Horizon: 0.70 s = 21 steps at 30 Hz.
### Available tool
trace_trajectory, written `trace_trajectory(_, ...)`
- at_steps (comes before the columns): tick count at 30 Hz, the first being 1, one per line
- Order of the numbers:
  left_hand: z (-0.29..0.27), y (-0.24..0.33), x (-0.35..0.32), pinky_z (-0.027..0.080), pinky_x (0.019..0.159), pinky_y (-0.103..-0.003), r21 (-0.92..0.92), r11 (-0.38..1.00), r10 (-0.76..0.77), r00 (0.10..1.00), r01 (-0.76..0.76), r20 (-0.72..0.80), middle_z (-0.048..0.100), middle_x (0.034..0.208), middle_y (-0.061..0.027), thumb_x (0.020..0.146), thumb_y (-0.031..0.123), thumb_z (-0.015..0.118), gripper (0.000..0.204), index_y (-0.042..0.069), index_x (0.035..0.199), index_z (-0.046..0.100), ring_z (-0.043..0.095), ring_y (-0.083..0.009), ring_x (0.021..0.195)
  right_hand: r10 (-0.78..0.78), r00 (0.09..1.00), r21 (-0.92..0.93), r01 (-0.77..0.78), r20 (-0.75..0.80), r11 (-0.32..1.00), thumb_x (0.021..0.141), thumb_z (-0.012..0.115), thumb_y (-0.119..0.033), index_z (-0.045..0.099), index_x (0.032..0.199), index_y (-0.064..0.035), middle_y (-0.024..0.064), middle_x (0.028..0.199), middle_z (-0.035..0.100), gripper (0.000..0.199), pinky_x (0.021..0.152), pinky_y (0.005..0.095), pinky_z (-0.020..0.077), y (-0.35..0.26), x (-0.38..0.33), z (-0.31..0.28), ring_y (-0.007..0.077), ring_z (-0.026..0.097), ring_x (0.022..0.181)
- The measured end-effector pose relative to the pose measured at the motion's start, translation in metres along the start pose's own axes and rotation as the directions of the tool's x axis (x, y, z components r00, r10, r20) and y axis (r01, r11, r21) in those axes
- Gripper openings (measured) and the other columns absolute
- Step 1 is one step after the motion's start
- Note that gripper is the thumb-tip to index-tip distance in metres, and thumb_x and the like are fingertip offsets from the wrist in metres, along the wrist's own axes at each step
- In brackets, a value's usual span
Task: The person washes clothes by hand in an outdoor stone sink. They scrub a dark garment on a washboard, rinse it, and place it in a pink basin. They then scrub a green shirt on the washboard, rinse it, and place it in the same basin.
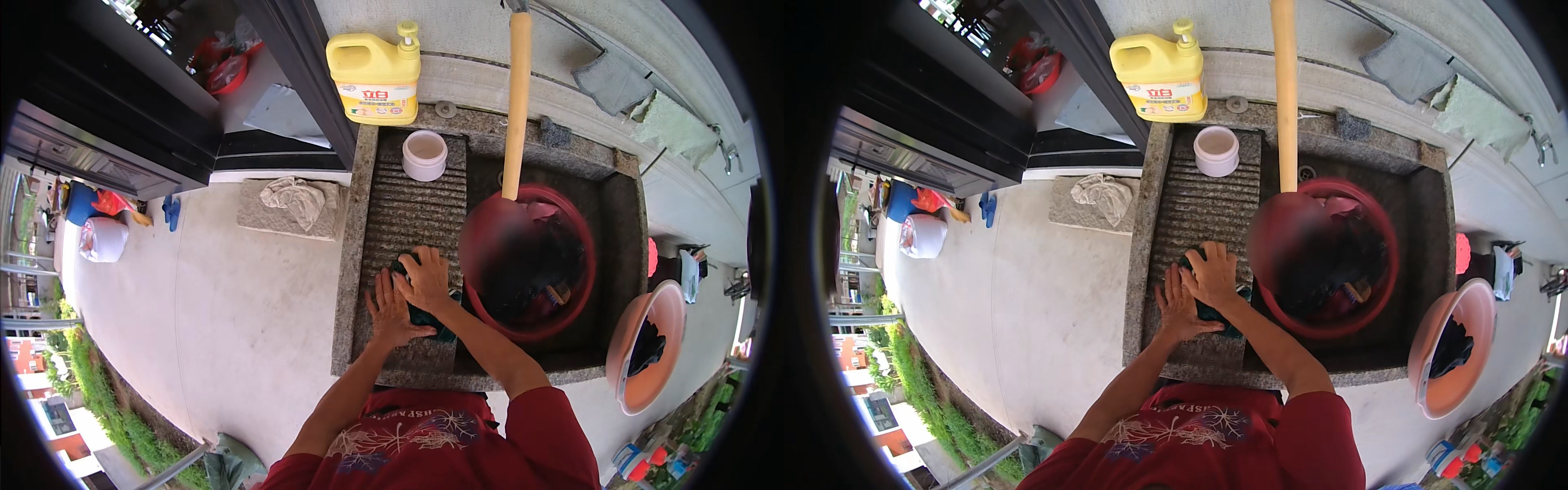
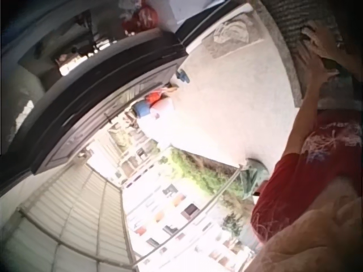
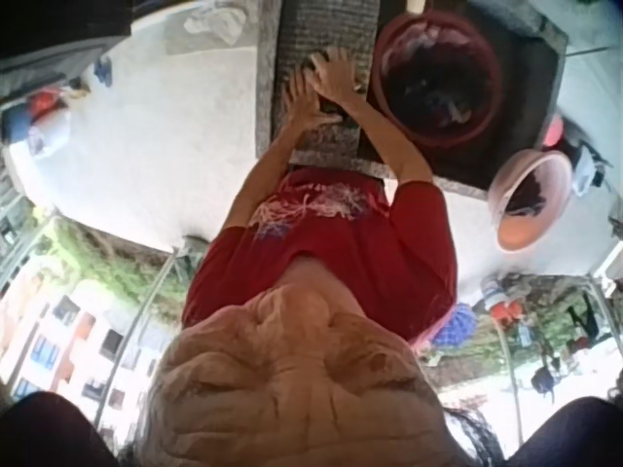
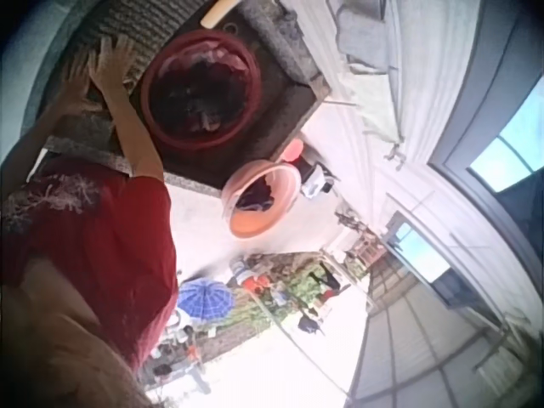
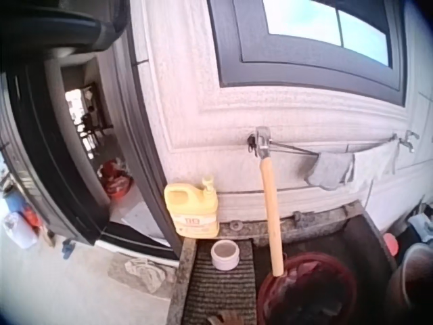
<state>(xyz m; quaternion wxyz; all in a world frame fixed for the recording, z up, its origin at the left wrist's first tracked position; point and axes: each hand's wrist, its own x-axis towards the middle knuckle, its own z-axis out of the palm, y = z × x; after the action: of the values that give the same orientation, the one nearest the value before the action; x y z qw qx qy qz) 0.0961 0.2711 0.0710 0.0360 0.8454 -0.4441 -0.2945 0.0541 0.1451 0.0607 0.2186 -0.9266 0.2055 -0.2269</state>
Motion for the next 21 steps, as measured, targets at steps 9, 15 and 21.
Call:
trace_trajectory(9,-0.002,0.011,0.005,-0.002,0.105,-0.065,-0.084,0.996,-0.025,1.000,0.026,0.011,-0.012,0.152,-0.0213,0.034,0.085,0.066,0.156,0.011,0.148,-0.010,-0.012,-0.0361,0.141,0.056,0.988,-0.235,-0.090,-0.145,0.968,0.077,0.064,-0.023,0.052,0.073,-0.0118,0.0076,0.082,0.045,0.017,0.073,0.0425,0.0326,0.054,0.065,0.022,0.0243,0.045,0.082)
trace_trajectory(15,0.001,0.006,0.006,-0.002,0.106,-0.063,-0.132,0.990,-0.044,0.999,0.040,-0.028,-0.015,0.152,-0.0194,0.036,0.083,0.069,0.154,0.013,0.148,-0.012,-0.014,-0.0336,0.141,0.039,0.998,-0.015,-0.040,-0.057,0.999,0.076,0.067,-0.031,0.058,0.089,-0.0136,0.0098,0.102,0.045,0.024,0.077,0.0464,0.0324,0.036,0.032,0.013,0.0285,0.042,0.096)
trace_trajectory(21,0.049,-0.015,0.012,0.000,0.105,-0.065,0.163,0.986,0.004,0.984,0.025,-0.175,-0.015,0.152,-0.0205,0.043,0.084,0.066,0.147,0.010,0.148,-0.007,-0.013,-0.0350,0.141,-0.121,0.990,0.096,0.114,0.074,0.989,0.079,0.064,-0.024,0.047,0.064,-0.0128,0.0049,0.070,0.039,0.025,0.064,0.0383,0.0315,0.004,-0.019,-0.025,0.0234,0.042,0.073)
